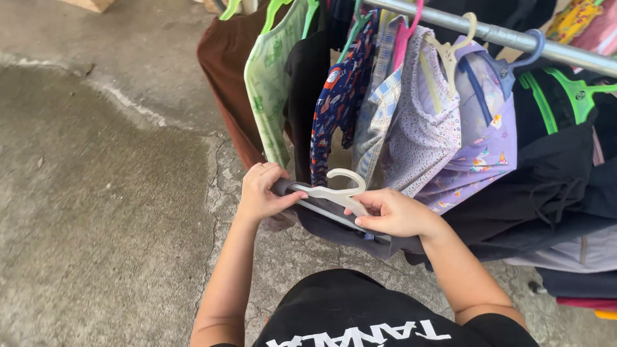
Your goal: Hanging various pieces of laundry on a drying rack using plastic hangers.
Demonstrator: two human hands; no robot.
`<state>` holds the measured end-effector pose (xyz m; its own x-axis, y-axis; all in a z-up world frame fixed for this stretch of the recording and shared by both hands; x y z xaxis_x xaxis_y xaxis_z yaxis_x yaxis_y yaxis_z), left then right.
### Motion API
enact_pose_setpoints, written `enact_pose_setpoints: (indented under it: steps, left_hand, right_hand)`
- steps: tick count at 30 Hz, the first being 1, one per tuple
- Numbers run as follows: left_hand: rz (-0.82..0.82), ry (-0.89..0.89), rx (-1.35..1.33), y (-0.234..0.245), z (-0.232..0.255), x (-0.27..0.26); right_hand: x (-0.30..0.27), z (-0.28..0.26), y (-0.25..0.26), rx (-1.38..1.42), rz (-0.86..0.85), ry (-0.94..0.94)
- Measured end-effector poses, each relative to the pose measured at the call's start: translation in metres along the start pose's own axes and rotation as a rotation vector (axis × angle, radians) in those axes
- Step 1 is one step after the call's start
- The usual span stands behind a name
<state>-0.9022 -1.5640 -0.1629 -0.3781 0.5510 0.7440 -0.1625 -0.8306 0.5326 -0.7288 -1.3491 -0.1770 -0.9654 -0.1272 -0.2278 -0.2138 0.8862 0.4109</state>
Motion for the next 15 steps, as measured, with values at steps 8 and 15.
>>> enact_pose_setpoints:
  steps: [8,15]
  left_hand:
    - [-0.186,-0.201,-0.330,-0.079,-0.030,0.060]
    - [0.100,-0.015,-0.236,-0.108,-0.057,0.139]
  right_hand:
    - [-0.013,0.017,0.014,0.486,-0.079,-0.013]
    - [-0.038,0.018,0.059,0.883,0.131,0.210]
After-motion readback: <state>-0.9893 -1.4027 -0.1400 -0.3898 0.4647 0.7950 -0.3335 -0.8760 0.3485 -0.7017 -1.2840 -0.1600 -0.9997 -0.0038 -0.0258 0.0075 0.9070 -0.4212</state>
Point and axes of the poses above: each hand's wrist, its own x-axis towards the middle knuckle, its own y-axis out of the back of the hand, z = x × y, the point moved 5 cm from there along x, towards the middle knuckle, and after that the axes turned 3 degrees about -y, right-handed, at the moved point
